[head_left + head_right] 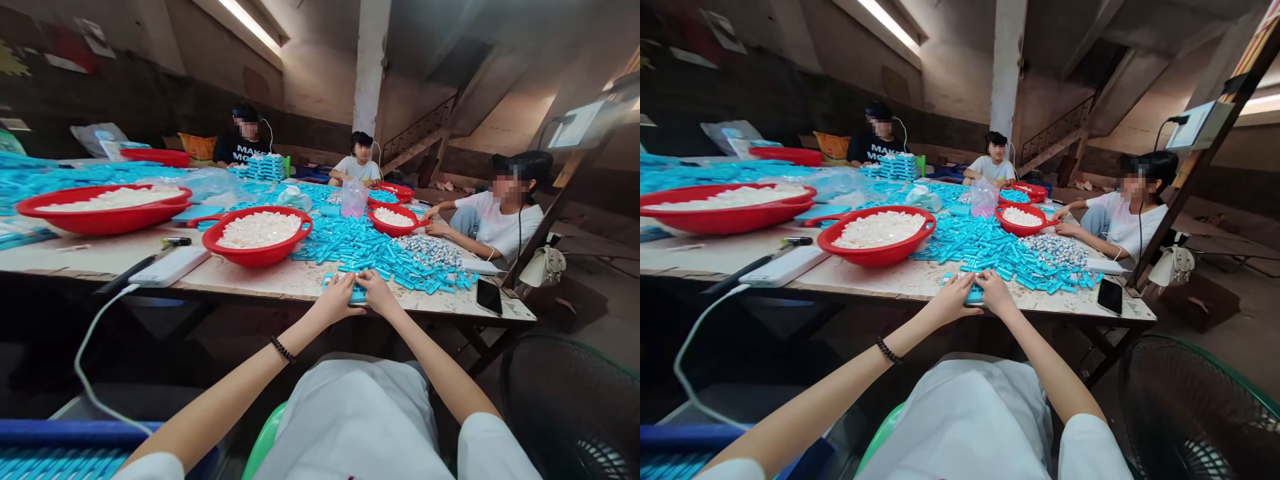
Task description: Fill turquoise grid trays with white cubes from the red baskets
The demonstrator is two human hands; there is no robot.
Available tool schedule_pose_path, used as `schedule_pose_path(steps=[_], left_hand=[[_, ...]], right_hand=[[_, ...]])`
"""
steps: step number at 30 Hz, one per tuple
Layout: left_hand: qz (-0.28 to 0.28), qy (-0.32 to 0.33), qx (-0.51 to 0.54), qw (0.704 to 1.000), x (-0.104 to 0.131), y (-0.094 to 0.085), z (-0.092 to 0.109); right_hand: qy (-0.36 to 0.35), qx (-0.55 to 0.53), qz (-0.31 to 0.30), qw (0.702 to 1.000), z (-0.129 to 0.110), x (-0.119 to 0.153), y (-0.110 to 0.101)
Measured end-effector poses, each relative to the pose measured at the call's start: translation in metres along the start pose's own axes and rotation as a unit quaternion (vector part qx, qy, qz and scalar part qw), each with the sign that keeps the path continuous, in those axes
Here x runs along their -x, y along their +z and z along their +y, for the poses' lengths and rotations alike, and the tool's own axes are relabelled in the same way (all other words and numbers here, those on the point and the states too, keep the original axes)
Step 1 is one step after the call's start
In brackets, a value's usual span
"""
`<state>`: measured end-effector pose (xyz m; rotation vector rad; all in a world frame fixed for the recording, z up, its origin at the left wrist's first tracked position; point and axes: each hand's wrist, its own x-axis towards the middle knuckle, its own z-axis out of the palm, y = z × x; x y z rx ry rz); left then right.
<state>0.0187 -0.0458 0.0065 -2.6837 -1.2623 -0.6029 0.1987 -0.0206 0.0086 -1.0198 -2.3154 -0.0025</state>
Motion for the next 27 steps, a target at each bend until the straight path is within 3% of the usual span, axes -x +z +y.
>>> schedule_pose_path(steps=[9,14,16,19,23,27], left_hand=[[0.03,0.0,-0.02,0.999,0.008,0.001,0.005],[0.037,-0.004,-0.012,0.999,0.009,0.003,0.004],[0.048,-0.009,-0.008,0.999,0.009,0.005,0.003],[0.058,-0.007,0.001,0.998,0.01,0.007,0.002],[0.042,-0.006,0.003,0.999,0.011,0.005,0.003],[0.048,-0.005,0.015,0.999,0.011,0.002,0.002]], right_hand=[[0.004,-0.024,0.0,1.0,-0.001,0.003,-0.001],[0.04,-0.117,0.086,0.989,0.008,-0.001,0.004],[0.102,-0.113,0.147,0.977,0.028,-0.003,-0.006],[0.215,-0.017,0.212,0.953,0.078,0.003,-0.042],[0.349,0.165,0.172,0.906,0.149,0.026,-0.097],[0.397,0.206,0.107,0.888,0.188,0.04,-0.116]])
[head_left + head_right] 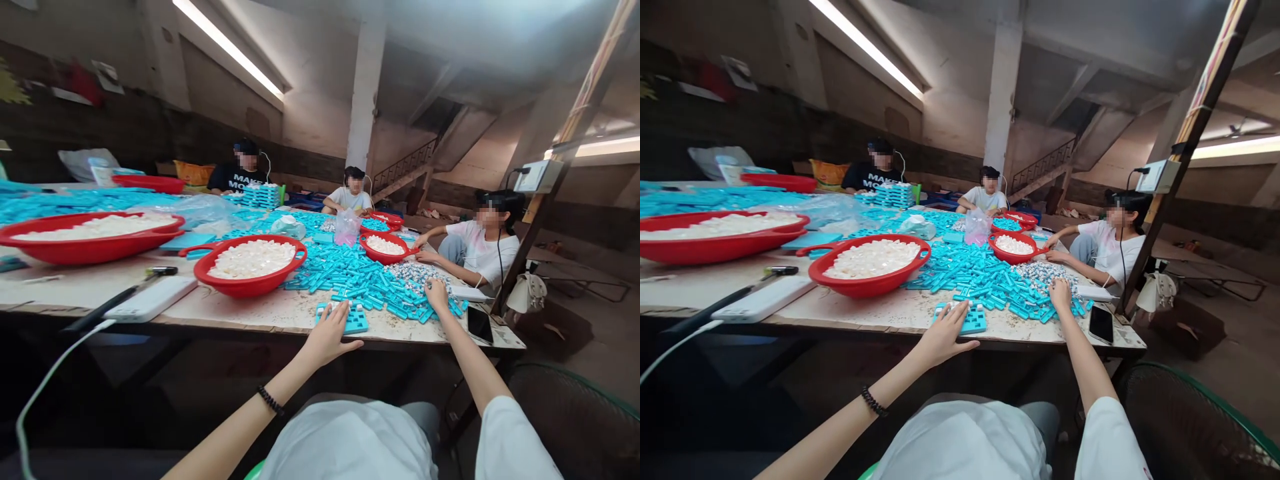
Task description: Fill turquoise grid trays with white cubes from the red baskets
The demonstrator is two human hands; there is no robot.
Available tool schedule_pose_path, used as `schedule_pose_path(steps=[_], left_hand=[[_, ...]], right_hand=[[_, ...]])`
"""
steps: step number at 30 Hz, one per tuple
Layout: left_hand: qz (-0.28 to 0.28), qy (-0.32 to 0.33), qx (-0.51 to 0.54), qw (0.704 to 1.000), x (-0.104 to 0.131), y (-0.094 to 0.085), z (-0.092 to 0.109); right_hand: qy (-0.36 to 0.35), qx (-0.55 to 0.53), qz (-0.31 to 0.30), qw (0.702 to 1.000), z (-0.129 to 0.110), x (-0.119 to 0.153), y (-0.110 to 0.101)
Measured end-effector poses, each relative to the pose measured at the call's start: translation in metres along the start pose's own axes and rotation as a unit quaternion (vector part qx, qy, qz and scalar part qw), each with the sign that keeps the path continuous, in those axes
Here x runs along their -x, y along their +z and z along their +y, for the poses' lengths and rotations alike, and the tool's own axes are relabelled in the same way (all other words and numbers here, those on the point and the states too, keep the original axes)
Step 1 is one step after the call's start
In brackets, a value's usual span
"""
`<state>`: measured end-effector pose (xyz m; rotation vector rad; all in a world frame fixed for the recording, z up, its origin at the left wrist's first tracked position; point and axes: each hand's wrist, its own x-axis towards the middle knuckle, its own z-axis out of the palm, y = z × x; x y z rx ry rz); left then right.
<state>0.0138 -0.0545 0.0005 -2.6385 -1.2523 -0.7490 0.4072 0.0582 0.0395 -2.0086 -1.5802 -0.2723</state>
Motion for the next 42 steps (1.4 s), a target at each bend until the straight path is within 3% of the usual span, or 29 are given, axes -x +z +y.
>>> schedule_pose_path(steps=[8,11,14,17,23,29,36,39,42], left_hand=[[-0.002,-0.004,0.028,1.0,0.003,-0.002,0.0],[0.014,-0.034,0.077,0.996,-0.004,-0.011,-0.001],[0.035,-0.096,0.172,0.98,-0.02,-0.023,-0.012],[0.065,-0.098,0.238,0.964,-0.034,-0.028,-0.029],[0.089,-0.131,0.303,0.94,-0.035,-0.018,-0.048],[0.093,-0.146,0.306,0.936,-0.036,-0.015,-0.048],[0.106,-0.153,0.306,0.934,-0.035,-0.013,-0.046],[0.126,-0.161,0.311,0.928,-0.033,-0.012,-0.046],[0.137,-0.164,0.31,0.927,-0.032,-0.013,-0.045]], right_hand=[[0.01,0.008,-0.023,1.0,0.007,-0.013,0.007],[0.008,0.012,-0.023,1.0,0.011,-0.011,0.004],[-0.002,0.016,-0.023,1.0,0.014,-0.007,0.004],[-0.018,0.021,-0.018,0.999,0.014,-0.006,0.005],[-0.032,0.038,-0.006,0.999,0.009,-0.009,0.005],[-0.016,0.021,-0.057,0.998,0.007,-0.019,0.005],[-0.044,0.007,-0.054,0.998,0.01,-0.017,-0.009],[-0.059,-0.061,0.001,0.996,0.002,-0.011,-0.014],[-0.073,-0.215,0.058,0.972,-0.028,-0.001,-0.014]])
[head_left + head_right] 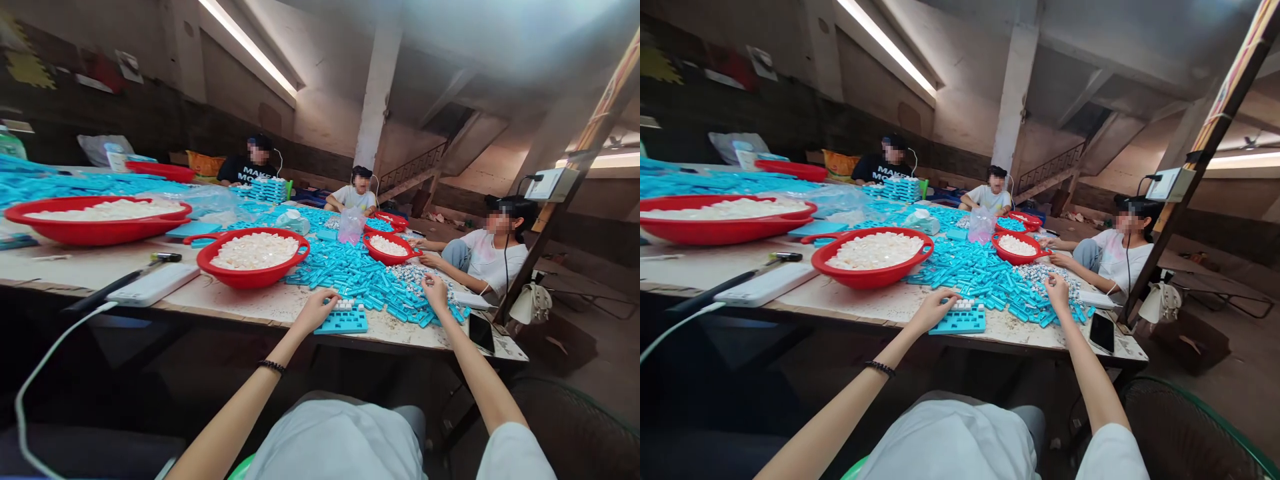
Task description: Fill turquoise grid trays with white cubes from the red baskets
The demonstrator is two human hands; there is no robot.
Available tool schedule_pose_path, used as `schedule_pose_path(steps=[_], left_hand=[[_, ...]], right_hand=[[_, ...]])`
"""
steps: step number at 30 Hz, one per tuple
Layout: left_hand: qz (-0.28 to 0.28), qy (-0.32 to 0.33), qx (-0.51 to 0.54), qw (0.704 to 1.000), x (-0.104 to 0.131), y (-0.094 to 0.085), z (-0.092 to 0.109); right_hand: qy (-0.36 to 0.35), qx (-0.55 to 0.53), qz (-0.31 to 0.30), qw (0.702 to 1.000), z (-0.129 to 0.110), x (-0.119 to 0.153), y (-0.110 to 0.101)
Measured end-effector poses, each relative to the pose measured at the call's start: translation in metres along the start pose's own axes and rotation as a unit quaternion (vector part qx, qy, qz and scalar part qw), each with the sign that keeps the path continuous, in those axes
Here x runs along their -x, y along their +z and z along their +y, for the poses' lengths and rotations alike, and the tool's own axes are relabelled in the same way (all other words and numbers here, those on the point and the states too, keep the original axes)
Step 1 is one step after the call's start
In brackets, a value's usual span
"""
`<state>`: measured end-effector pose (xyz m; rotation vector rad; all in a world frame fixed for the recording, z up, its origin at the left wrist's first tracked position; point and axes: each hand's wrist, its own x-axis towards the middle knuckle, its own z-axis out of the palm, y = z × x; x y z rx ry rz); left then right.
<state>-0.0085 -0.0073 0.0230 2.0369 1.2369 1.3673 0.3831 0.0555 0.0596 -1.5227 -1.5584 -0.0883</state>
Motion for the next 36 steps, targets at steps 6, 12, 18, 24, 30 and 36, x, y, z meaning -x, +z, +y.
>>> schedule_pose_path(steps=[6,12,18,24,30,36], left_hand=[[-0.003,-0.007,-0.004,1.0,0.002,-0.002,0.001],[0.006,0.002,-0.001,1.0,0.002,0.0,-0.003],[0.011,-0.005,0.004,1.0,0.002,0.002,-0.006],[0.003,-0.022,0.003,1.0,0.001,0.002,-0.005],[0.003,-0.022,-0.003,1.0,0.001,0.003,-0.005],[0.0,-0.019,-0.004,1.0,0.001,0.004,-0.004]], right_hand=[[-0.073,-0.269,-0.097,0.956,-0.093,0.045,0.041],[-0.073,-0.342,-0.113,0.93,-0.145,0.092,0.07],[-0.077,-0.363,-0.122,0.921,-0.147,0.106,0.087],[-0.083,-0.341,-0.123,0.928,-0.147,0.109,0.078],[-0.087,-0.307,-0.135,0.938,-0.143,0.106,0.077],[-0.083,-0.251,-0.183,0.947,-0.135,0.109,0.077]])
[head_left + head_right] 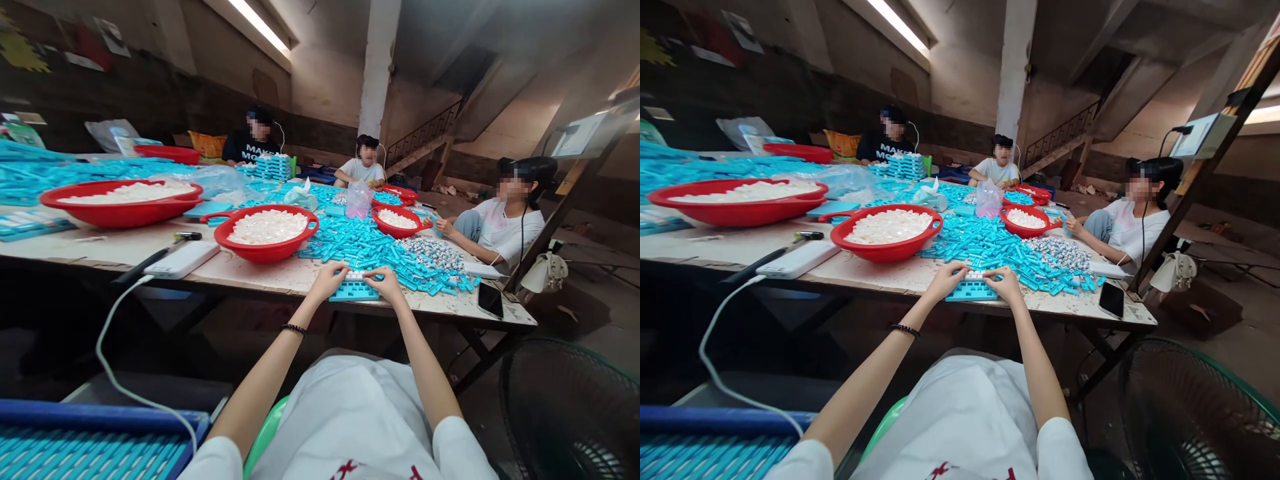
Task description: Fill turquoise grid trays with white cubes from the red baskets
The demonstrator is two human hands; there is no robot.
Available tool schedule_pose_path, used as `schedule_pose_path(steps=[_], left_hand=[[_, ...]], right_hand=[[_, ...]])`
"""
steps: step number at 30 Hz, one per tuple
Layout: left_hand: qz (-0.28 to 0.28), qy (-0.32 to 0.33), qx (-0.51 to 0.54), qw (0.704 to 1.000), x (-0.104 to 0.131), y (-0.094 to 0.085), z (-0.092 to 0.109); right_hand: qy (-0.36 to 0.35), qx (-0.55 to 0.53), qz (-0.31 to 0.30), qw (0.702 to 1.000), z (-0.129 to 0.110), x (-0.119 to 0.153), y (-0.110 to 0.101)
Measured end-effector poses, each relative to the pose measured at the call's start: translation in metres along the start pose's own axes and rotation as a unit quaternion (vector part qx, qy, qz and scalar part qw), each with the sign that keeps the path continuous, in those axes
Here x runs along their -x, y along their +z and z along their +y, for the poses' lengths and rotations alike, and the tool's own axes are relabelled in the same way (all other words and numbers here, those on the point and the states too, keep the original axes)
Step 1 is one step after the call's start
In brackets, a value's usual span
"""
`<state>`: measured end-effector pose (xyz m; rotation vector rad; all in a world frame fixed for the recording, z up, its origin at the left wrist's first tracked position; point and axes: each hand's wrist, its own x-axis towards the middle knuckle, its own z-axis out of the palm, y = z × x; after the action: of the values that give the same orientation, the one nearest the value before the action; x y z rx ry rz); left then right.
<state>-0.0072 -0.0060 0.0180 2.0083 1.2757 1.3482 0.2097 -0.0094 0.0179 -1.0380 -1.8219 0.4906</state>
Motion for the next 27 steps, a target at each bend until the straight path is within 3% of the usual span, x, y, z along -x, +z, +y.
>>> schedule_pose_path(steps=[5,9,14,27], left_hand=[[-0.003,-0.01,0.001,1.0,0.0,0.0,0.002],[-0.003,-0.014,0.001,1.0,0.0,0.0,0.001],[0.0,-0.014,0.006,1.0,-0.001,0.001,-0.002],[0.0,-0.02,0.005,1.0,0.001,0.003,-0.001]], right_hand=[[-0.041,0.064,-0.003,0.997,-0.002,0.001,-0.002],[-0.033,0.091,0.005,0.995,0.0,0.0,0.0],[-0.025,0.098,0.028,0.995,0.005,-0.001,0.002],[-0.012,0.065,-0.003,0.998,0.01,-0.004,-0.001]])
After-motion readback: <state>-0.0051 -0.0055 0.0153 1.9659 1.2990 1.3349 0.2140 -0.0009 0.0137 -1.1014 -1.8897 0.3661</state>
